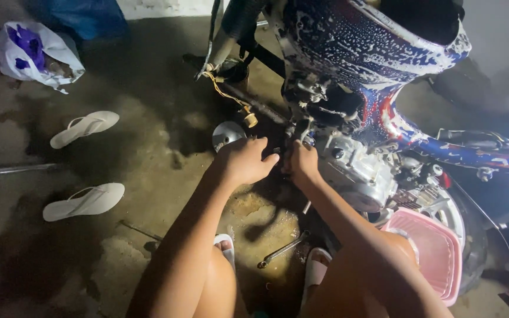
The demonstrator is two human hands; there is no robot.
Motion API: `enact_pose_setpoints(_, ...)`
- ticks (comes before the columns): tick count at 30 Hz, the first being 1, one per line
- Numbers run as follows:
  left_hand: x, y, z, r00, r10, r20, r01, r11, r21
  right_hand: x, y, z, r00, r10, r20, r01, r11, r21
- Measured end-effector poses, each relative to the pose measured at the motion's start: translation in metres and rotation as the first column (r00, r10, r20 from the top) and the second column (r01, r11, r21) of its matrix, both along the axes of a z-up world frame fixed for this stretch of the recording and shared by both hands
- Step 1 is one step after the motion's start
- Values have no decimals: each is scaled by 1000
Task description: The person sits on the floor and uses a wrench to tighten bolts on the motorcycle engine. They also use a brush to clean the engine area.
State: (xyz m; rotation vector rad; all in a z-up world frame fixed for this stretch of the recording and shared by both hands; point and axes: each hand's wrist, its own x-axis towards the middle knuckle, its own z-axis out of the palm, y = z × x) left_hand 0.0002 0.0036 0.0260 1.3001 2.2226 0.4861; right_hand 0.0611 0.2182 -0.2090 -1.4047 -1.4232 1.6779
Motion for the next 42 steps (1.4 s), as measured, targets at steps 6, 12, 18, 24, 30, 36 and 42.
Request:
enact_pose_setpoints(6,-3,-2,1,999,23,37,-22,999,-39,10,-63,69,983,21,180,-76,949,305)
enact_pose_setpoints(12,-4,-3,-6,999,48,20,-48,999,-18,19,-74,76,950,29,311,-166,889,426)
enact_pose_setpoints(18,-8,-9,4,999,39,20,-39,999,-37,17,-71,66,960,-3,280,-136,868,478)
enact_pose_setpoints(24,-10,-5,-5,997,51,52,-49,998,-41,26,-21,12,926,79,370,-246,869,428)
enact_pose_setpoints(30,-11,-8,5,996,64,66,-59,995,-76,33,-25,-4,900,87,426,-256,899,356)
enact_pose_setpoints(36,-12,-9,7,999,34,37,-31,994,-101,30,5,-2,992,121,-40,-124,990,-65)
enact_pose_setpoints(42,-7,3,-2,999,9,33,-6,996,-89,22,-20,20,981,162,104,-184,949,257)
